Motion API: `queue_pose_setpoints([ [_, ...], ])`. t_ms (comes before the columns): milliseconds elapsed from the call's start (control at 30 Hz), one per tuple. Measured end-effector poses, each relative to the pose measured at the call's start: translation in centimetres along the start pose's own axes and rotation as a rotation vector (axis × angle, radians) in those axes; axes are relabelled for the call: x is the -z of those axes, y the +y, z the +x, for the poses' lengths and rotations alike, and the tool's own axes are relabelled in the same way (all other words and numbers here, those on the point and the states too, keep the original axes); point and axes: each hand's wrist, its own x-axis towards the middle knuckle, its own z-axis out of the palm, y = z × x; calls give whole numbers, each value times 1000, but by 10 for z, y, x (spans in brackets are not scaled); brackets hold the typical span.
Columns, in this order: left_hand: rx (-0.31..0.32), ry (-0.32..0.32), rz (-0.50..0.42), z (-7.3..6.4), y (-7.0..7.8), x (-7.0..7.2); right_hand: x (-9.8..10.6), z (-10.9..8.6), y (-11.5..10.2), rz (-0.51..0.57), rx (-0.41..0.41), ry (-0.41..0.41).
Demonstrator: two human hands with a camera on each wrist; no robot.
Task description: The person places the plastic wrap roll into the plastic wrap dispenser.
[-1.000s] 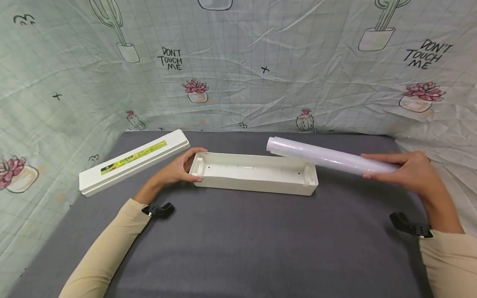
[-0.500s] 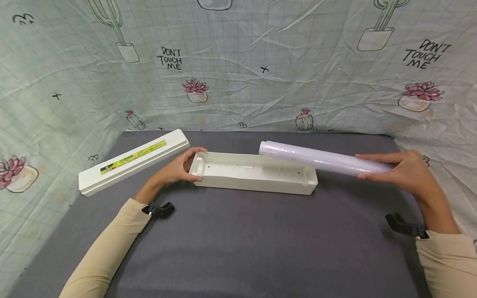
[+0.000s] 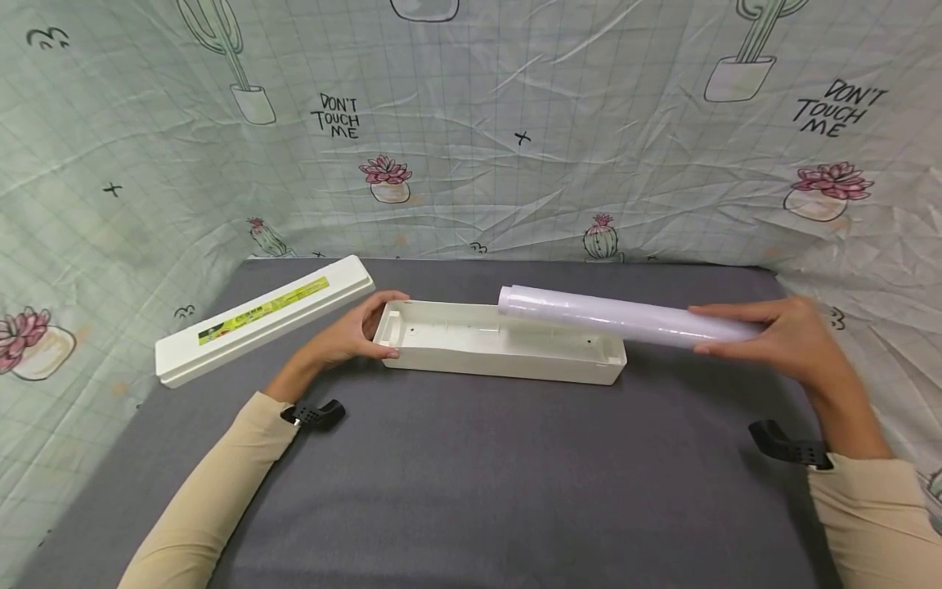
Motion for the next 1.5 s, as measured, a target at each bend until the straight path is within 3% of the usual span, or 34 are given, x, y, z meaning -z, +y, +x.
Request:
queue_pose_setpoints([
  [567, 0, -5, -24, 1, -3, 1, -10, 4, -7, 14, 21, -10],
  [867, 11, -13, -34, 1, -1, 1, -15, 7, -16, 33, -10, -29],
  [1033, 12, -13, -24, 1, -1, 2, -23, 11, -22, 67, 23, -30],
  [1500, 15, -10, -31, 0, -2, 1, -50, 17, -42, 101, 207, -28],
])
